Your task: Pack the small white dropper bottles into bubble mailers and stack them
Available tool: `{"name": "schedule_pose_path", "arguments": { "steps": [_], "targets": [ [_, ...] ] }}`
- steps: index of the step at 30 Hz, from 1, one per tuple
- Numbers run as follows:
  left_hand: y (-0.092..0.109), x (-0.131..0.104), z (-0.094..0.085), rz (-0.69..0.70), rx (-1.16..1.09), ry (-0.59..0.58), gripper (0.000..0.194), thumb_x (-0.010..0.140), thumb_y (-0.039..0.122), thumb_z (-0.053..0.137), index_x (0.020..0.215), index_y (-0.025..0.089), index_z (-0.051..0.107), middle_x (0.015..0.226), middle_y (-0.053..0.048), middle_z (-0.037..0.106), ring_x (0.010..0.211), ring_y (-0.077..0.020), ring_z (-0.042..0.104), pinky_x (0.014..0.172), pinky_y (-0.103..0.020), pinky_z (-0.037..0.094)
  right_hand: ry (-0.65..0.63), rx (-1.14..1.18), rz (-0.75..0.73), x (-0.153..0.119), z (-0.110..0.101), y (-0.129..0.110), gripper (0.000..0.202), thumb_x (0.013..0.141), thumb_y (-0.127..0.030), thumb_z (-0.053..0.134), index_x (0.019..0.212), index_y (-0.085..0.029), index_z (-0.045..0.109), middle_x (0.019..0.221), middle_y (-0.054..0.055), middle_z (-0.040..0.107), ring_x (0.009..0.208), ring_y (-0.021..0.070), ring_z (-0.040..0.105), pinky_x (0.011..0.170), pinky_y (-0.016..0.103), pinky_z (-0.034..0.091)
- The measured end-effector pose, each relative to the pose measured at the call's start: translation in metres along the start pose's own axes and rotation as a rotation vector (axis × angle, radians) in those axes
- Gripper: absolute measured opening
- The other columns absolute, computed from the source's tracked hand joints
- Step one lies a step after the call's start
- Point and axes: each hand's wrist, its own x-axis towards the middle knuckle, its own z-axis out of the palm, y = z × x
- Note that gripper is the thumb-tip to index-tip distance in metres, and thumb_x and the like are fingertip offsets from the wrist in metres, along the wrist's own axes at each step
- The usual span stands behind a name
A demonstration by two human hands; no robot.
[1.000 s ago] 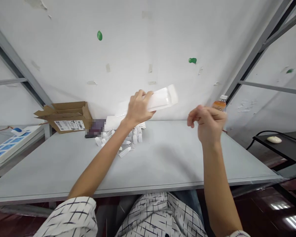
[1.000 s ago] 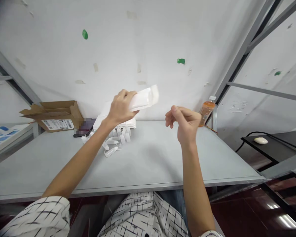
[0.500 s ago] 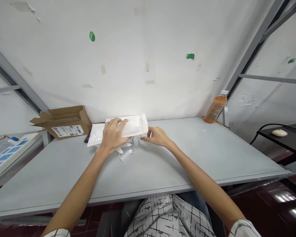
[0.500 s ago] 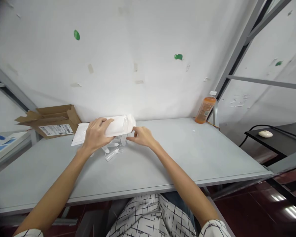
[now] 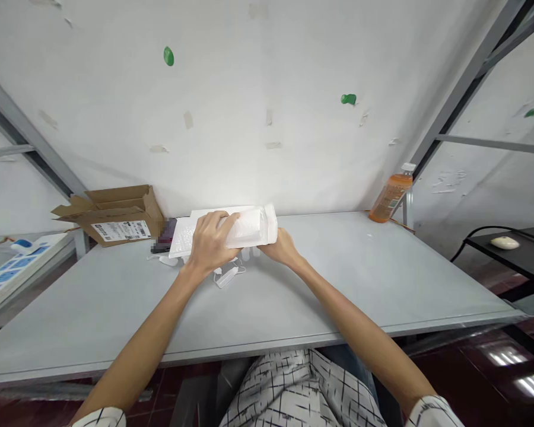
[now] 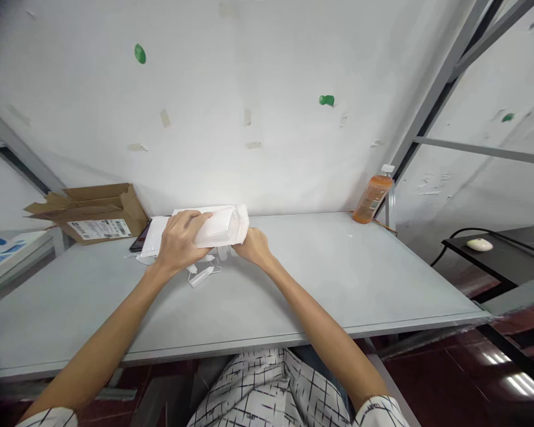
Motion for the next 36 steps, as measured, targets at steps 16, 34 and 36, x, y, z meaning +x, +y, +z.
{"name": "schedule_pose_path", "arguments": {
  "steps": [16,34,36],
  "targets": [
    [0.059,-0.015,-0.012,0.036,-0.021,-0.197,0.042,0.078,0.038,0.063,0.113,0.016,0.061,0.096,-0.011,0.065,0.086,-0.0265,0.06,0.072,-0.036,0.043,0.297,0.773,0.219,-0.007,-0.067,0.092,0.024,0.065,-0.038,0.07,0.068,-0.015,0.064,0.08,0.004,0.063,0.054,0.0091,0.053,0.039,0.02,0.034],
    [0.037,-0.047,0.049,0.039,0.028,-0.426,0.048,0.084,0.04,0.06,0.122,0.013,0.06,0.108,-0.016,0.064,0.099,-0.031,0.057,0.083,-0.041,0.039,0.006,1.003,0.418,-0.037,-0.047,0.075,0.009,0.068,-0.017,0.074,0.067,-0.013,0.066,0.078,0.008,0.069,0.072,0.0218,0.072,0.057,0.026,0.058],
    [0.036,-0.046,0.051,0.034,0.018,-0.434,0.048,0.084,0.041,0.059,0.123,0.013,0.06,0.108,-0.016,0.065,0.098,-0.0308,0.058,0.082,-0.041,0.039,-0.016,1.016,0.424,-0.037,-0.042,0.073,0.009,0.068,-0.015,0.074,0.067,-0.013,0.066,0.076,0.009,0.068,0.075,0.0225,0.073,0.061,0.028,0.06]
  ]
}}
